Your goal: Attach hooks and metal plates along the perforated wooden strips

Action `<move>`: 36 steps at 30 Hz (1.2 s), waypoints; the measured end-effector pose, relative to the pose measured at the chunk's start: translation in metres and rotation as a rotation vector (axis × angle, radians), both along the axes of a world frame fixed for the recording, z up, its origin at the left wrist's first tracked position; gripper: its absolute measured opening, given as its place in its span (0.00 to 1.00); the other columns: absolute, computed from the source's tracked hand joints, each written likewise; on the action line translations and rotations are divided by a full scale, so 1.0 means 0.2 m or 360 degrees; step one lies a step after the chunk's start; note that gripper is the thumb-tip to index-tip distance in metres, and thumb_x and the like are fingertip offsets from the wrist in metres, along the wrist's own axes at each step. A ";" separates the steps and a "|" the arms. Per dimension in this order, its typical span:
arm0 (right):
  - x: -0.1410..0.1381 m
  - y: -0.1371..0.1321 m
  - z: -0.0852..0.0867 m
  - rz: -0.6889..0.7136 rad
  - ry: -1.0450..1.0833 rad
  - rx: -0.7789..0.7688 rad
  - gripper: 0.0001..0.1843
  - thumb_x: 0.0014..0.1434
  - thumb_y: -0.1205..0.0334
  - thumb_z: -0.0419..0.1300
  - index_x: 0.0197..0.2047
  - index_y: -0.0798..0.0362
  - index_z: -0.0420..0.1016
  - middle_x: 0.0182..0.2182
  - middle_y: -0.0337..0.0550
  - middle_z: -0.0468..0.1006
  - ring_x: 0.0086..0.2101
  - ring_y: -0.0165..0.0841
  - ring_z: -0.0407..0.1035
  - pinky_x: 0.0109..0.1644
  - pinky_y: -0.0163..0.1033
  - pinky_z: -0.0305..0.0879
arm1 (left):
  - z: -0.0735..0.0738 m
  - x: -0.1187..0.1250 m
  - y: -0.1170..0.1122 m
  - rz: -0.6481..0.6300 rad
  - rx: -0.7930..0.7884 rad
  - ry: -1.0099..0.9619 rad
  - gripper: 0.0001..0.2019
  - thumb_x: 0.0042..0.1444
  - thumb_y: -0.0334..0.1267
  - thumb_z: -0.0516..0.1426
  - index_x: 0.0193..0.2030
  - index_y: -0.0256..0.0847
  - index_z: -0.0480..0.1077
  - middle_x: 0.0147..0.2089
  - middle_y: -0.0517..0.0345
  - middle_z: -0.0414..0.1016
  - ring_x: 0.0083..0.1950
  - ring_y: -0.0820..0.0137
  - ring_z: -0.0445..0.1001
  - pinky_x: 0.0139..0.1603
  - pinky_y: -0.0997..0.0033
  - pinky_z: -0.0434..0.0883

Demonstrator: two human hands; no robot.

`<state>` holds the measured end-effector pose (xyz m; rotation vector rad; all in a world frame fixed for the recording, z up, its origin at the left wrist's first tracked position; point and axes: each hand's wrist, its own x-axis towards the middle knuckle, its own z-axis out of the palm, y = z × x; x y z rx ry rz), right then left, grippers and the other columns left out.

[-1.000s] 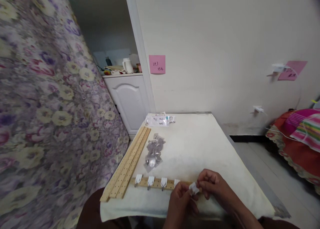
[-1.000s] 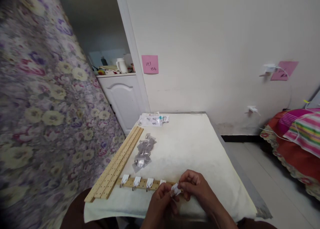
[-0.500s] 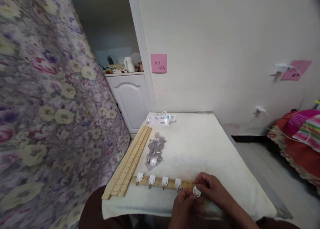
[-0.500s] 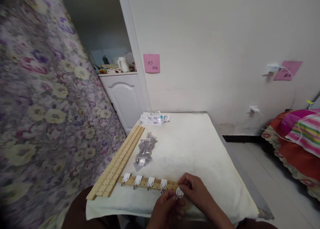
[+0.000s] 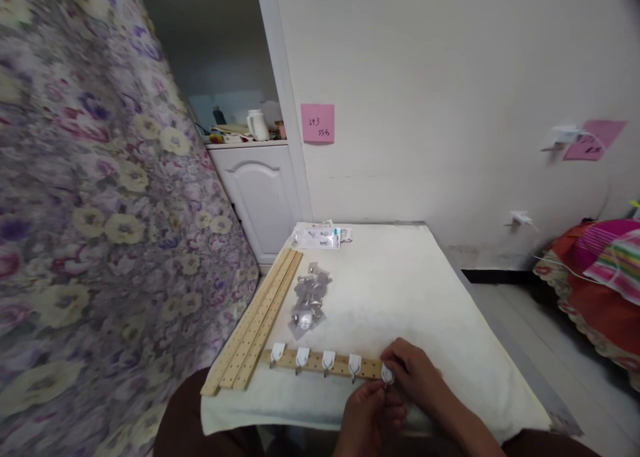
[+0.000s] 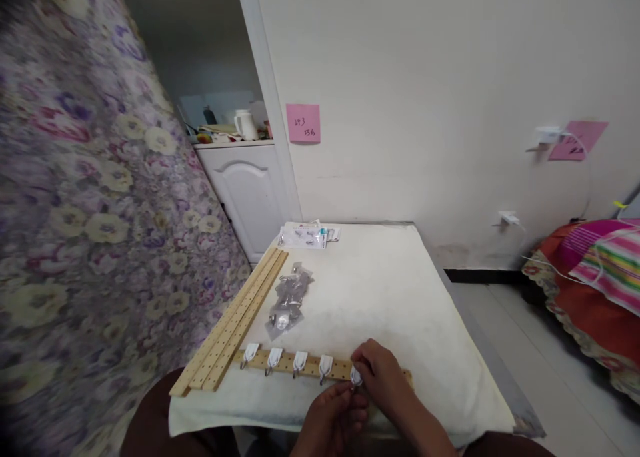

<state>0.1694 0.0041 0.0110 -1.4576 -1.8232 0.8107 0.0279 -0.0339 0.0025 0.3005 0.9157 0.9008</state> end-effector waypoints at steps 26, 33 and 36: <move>-0.02 0.03 -0.03 -0.0035 -0.0230 0.0014 0.07 0.55 0.66 0.51 0.30 0.51 0.69 0.29 0.39 0.71 0.32 0.31 0.66 0.36 0.35 0.58 | -0.04 0.02 0.02 -0.0008 0.0036 0.0056 0.15 0.36 0.38 0.65 0.29 0.38 0.65 0.24 0.59 0.78 0.25 0.74 0.74 0.29 0.75 0.64; -0.03 0.03 -0.02 -0.0068 -0.0273 -0.0037 0.05 0.53 0.66 0.52 0.30 0.51 0.69 0.30 0.38 0.71 0.32 0.30 0.66 0.37 0.34 0.58 | -0.05 0.02 0.02 0.0019 0.0036 0.0048 0.16 0.35 0.37 0.65 0.30 0.39 0.64 0.24 0.58 0.78 0.26 0.73 0.75 0.30 0.74 0.65; -0.03 0.03 -0.02 -0.0075 -0.0276 -0.0063 0.05 0.52 0.66 0.53 0.31 0.51 0.69 0.29 0.38 0.71 0.32 0.30 0.66 0.36 0.34 0.58 | -0.05 0.02 0.02 0.0024 0.0009 0.0049 0.16 0.35 0.37 0.65 0.30 0.39 0.64 0.25 0.58 0.78 0.27 0.72 0.76 0.32 0.73 0.66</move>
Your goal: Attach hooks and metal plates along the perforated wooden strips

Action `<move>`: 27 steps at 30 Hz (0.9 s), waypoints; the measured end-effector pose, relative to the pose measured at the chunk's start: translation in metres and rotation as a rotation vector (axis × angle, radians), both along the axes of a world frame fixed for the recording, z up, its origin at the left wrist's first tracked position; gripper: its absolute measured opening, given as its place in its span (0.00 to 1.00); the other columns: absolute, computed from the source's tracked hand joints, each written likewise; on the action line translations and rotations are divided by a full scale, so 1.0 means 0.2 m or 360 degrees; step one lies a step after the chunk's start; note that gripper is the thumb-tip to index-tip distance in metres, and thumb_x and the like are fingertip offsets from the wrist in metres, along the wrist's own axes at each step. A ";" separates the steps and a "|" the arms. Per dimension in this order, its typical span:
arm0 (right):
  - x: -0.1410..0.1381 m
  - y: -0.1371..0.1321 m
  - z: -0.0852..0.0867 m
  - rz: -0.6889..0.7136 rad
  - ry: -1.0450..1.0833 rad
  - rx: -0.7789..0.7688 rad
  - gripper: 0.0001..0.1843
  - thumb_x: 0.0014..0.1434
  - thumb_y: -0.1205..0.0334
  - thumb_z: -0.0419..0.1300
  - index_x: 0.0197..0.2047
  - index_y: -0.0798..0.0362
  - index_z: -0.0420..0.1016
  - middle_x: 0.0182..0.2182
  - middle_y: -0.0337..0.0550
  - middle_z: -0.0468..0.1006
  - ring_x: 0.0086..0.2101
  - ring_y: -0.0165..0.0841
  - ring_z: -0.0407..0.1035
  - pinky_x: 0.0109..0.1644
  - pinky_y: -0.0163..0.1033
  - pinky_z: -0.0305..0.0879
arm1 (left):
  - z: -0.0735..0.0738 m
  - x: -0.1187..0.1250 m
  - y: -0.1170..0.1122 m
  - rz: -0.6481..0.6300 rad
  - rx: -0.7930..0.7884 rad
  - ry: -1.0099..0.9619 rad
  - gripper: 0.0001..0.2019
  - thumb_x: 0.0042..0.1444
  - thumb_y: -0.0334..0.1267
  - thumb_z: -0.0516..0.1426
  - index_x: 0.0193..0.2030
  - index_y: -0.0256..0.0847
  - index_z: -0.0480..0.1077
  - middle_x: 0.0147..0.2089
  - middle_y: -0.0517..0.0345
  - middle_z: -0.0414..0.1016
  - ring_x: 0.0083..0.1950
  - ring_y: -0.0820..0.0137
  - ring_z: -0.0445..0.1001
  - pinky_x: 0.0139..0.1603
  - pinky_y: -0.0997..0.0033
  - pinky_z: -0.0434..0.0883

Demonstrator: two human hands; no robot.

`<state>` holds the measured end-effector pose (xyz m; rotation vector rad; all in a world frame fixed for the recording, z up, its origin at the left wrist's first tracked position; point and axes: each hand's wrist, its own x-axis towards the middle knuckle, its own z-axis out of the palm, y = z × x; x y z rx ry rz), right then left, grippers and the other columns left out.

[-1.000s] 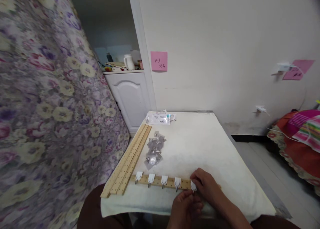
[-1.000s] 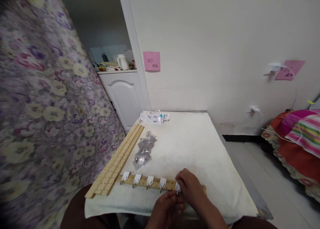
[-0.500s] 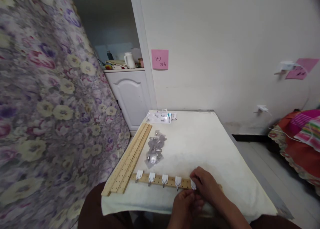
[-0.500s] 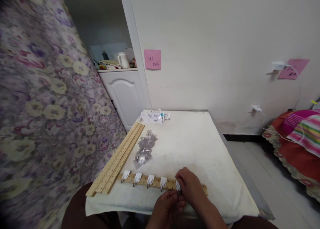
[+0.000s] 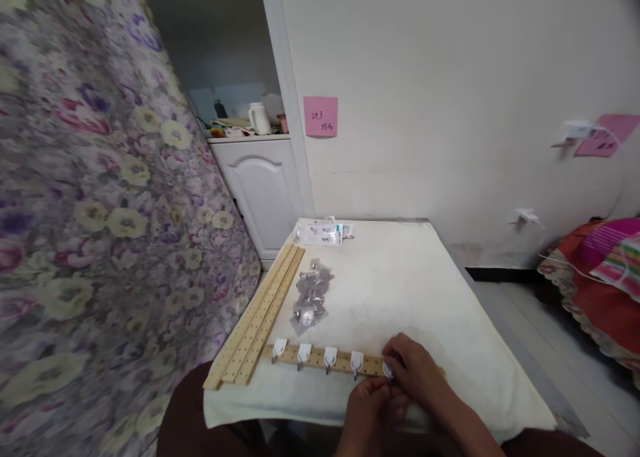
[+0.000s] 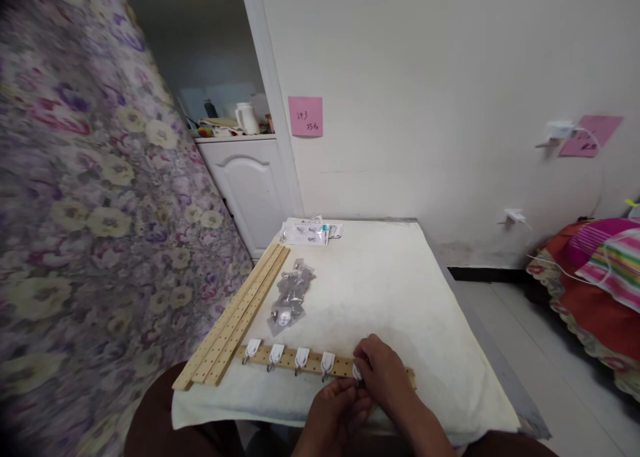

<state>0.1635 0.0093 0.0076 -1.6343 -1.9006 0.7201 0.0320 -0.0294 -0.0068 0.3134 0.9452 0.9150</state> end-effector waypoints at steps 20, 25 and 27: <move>0.01 0.03 0.01 -0.0049 0.0048 -0.0161 0.06 0.48 0.65 0.55 0.28 0.50 0.73 0.29 0.36 0.76 0.31 0.29 0.68 0.34 0.32 0.57 | 0.00 0.00 0.00 -0.0072 0.0043 0.0022 0.12 0.37 0.36 0.63 0.28 0.39 0.66 0.24 0.59 0.77 0.26 0.72 0.75 0.30 0.74 0.66; 0.01 0.04 0.02 -0.0086 -0.0047 -0.0228 0.05 0.48 0.64 0.56 0.28 0.49 0.74 0.29 0.36 0.77 0.31 0.30 0.69 0.32 0.32 0.55 | 0.01 0.00 0.00 -0.0093 0.0090 0.0058 0.13 0.36 0.37 0.64 0.28 0.37 0.67 0.24 0.56 0.76 0.26 0.72 0.73 0.30 0.73 0.65; 0.01 0.05 0.02 -0.0075 -0.0059 -0.0245 0.05 0.47 0.64 0.56 0.28 0.48 0.74 0.29 0.35 0.77 0.31 0.29 0.69 0.32 0.32 0.54 | 0.01 0.00 -0.01 -0.0097 0.0090 0.0070 0.12 0.36 0.36 0.64 0.28 0.37 0.67 0.24 0.57 0.76 0.26 0.72 0.73 0.29 0.73 0.65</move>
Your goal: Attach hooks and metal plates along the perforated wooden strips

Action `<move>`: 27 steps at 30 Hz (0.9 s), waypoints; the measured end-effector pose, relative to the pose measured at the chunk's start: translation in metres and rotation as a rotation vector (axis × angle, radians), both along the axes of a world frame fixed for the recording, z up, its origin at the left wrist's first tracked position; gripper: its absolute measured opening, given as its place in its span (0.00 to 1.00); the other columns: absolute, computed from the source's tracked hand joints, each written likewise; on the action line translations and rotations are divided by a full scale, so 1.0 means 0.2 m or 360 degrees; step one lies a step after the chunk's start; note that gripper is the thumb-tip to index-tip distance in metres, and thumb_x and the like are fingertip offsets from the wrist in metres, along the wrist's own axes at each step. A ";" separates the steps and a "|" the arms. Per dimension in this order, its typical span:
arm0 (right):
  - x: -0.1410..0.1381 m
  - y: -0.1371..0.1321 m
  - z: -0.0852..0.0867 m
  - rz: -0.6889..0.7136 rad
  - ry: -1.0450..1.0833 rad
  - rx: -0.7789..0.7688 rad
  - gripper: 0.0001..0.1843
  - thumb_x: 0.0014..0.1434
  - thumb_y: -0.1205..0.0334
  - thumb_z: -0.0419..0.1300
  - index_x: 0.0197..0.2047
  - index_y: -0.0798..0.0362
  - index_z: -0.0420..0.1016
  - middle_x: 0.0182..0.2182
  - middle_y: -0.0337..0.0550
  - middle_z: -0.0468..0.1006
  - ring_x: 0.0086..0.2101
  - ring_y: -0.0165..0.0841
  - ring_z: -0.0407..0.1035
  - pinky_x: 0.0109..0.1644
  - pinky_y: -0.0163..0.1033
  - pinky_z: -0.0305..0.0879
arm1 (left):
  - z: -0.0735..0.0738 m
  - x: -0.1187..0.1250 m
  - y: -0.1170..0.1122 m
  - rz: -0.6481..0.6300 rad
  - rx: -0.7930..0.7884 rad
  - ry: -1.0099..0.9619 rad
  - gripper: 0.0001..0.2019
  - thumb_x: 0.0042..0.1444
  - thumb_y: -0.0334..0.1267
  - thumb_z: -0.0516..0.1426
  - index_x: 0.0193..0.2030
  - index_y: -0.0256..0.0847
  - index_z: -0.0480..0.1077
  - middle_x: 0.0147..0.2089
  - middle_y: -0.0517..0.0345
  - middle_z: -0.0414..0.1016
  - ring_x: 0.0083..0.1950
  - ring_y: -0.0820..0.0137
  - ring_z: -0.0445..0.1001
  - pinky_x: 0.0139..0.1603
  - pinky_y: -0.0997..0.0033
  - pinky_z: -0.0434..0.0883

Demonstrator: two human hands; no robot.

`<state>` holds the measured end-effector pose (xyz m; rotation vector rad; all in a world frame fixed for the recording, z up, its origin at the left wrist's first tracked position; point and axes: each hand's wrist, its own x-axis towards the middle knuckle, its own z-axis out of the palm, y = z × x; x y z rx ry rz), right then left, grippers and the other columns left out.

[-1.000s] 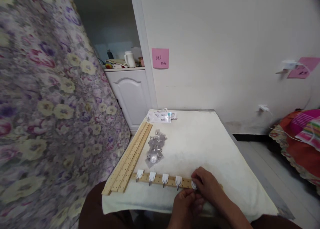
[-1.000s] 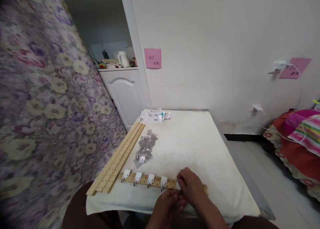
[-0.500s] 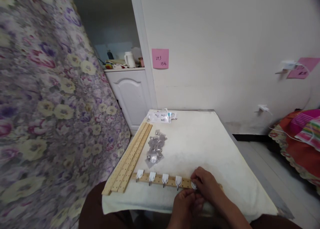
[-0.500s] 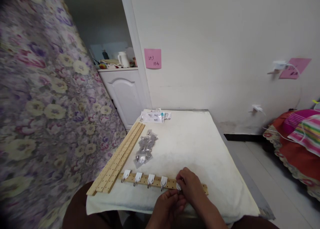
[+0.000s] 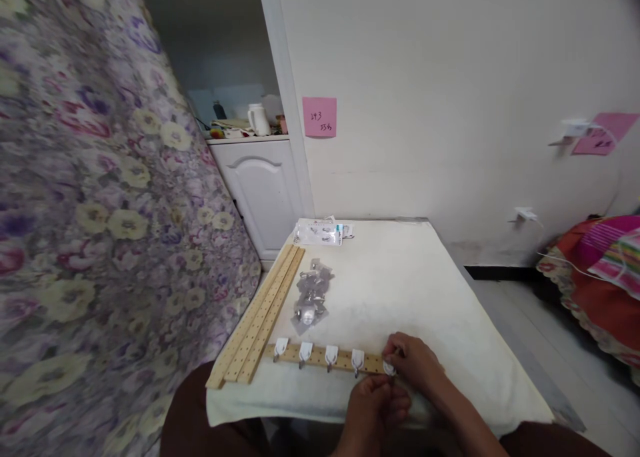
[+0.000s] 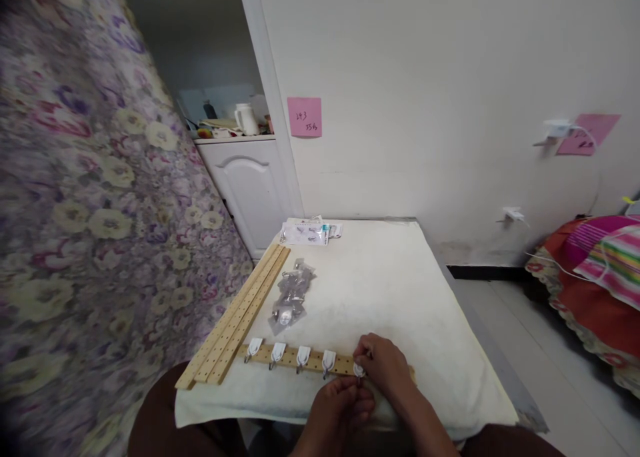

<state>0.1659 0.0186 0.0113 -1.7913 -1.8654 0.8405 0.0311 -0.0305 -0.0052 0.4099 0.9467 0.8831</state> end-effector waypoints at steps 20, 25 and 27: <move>0.08 0.02 -0.02 0.0024 0.0408 0.0189 0.09 0.50 0.63 0.52 0.30 0.53 0.73 0.26 0.38 0.76 0.29 0.32 0.68 0.34 0.33 0.61 | 0.05 -0.02 -0.01 -0.0027 -0.0042 0.0016 0.13 0.39 0.35 0.64 0.31 0.38 0.65 0.26 0.55 0.77 0.27 0.72 0.75 0.30 0.74 0.67; 0.14 0.03 -0.01 -0.0103 0.0472 0.0276 0.10 0.51 0.62 0.51 0.30 0.53 0.73 0.27 0.39 0.77 0.30 0.33 0.69 0.36 0.36 0.62 | 0.02 -0.04 -0.01 -0.0020 -0.0051 -0.0005 0.13 0.41 0.34 0.63 0.33 0.38 0.64 0.26 0.55 0.78 0.27 0.72 0.76 0.29 0.75 0.67; 0.17 0.03 -0.01 -0.0154 0.0524 0.0263 0.11 0.52 0.60 0.51 0.31 0.53 0.74 0.26 0.39 0.76 0.28 0.32 0.68 0.34 0.36 0.63 | 0.02 -0.04 -0.01 -0.0037 -0.0063 0.0002 0.13 0.41 0.34 0.63 0.33 0.37 0.64 0.26 0.55 0.78 0.26 0.72 0.76 0.29 0.75 0.68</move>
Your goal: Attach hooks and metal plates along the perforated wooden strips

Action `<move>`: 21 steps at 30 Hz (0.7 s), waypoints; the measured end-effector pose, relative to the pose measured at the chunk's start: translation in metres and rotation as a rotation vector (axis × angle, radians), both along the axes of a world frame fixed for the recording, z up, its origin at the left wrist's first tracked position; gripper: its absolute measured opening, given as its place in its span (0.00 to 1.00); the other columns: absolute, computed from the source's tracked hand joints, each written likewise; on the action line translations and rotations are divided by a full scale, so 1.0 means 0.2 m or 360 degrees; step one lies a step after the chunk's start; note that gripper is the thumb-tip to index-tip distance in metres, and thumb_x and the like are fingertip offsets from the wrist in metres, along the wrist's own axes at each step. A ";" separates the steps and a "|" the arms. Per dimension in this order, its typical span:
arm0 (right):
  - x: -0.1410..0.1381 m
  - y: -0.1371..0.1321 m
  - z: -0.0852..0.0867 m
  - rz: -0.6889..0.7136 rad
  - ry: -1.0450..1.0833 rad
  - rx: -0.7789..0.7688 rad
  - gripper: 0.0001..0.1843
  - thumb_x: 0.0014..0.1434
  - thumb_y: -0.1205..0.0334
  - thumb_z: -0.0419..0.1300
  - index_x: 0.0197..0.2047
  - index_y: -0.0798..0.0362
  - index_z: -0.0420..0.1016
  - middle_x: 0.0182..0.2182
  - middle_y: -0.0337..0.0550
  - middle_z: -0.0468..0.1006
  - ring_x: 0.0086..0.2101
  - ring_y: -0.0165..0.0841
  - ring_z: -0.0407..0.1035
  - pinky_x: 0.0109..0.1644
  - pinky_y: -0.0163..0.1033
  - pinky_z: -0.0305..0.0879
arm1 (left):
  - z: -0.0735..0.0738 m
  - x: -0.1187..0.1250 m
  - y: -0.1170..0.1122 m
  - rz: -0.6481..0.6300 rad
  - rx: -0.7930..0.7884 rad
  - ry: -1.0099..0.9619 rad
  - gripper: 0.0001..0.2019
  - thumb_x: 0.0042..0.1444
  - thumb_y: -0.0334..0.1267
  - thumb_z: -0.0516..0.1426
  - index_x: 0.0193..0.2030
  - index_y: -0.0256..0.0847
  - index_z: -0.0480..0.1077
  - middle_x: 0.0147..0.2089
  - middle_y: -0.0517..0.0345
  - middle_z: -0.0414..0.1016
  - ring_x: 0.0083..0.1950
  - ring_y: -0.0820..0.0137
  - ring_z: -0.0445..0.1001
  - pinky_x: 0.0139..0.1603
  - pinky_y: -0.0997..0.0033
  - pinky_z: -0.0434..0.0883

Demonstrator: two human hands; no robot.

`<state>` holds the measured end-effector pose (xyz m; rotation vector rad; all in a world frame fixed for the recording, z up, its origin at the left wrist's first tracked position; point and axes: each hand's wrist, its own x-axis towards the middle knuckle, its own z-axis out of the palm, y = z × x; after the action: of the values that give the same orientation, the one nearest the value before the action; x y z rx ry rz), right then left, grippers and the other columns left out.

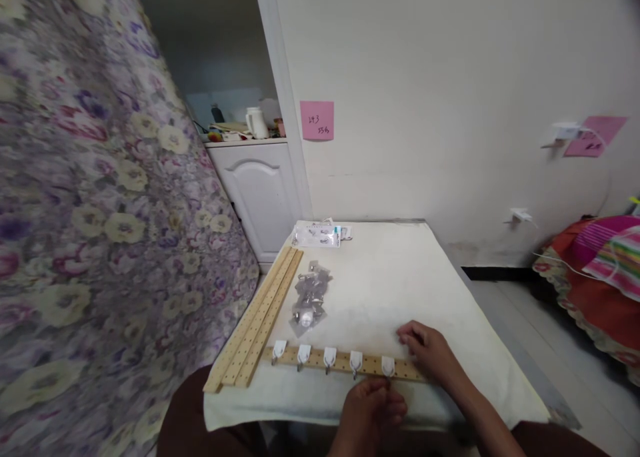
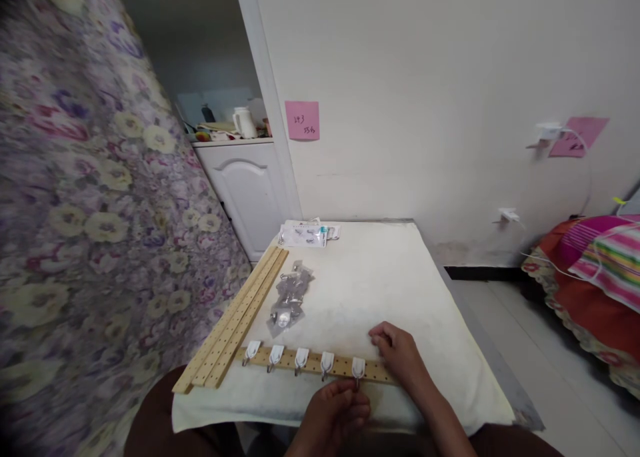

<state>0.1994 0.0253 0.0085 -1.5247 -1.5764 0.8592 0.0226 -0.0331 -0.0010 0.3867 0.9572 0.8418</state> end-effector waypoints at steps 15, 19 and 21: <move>0.25 -0.04 0.05 -0.0412 0.0197 0.0016 0.18 0.51 0.48 0.55 0.36 0.52 0.74 0.29 0.42 0.77 0.27 0.33 0.67 0.26 0.35 0.60 | 0.03 -0.07 -0.03 -0.0411 0.0072 0.0079 0.14 0.39 0.37 0.60 0.34 0.39 0.63 0.24 0.56 0.77 0.23 0.72 0.75 0.23 0.77 0.64; 0.22 -0.04 0.05 -0.0359 0.0184 0.0030 0.16 0.51 0.49 0.55 0.35 0.52 0.75 0.28 0.41 0.77 0.26 0.32 0.67 0.26 0.35 0.61 | 0.14 -0.15 0.00 -0.0617 0.0376 0.0382 0.11 0.44 0.40 0.56 0.35 0.40 0.63 0.21 0.59 0.75 0.17 0.73 0.72 0.16 0.78 0.59; 0.21 -0.04 0.05 -0.0341 0.0186 0.0025 0.16 0.51 0.50 0.55 0.35 0.52 0.74 0.28 0.40 0.77 0.25 0.32 0.67 0.26 0.35 0.60 | 0.22 -0.24 0.08 -0.0577 0.0601 0.0578 0.10 0.49 0.43 0.53 0.35 0.40 0.63 0.21 0.61 0.74 0.17 0.73 0.71 0.17 0.78 0.59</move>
<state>0.2419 0.0174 0.0188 -1.5700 -1.3064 0.7978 -0.0250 -0.0178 0.0421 1.0349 1.0175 0.6253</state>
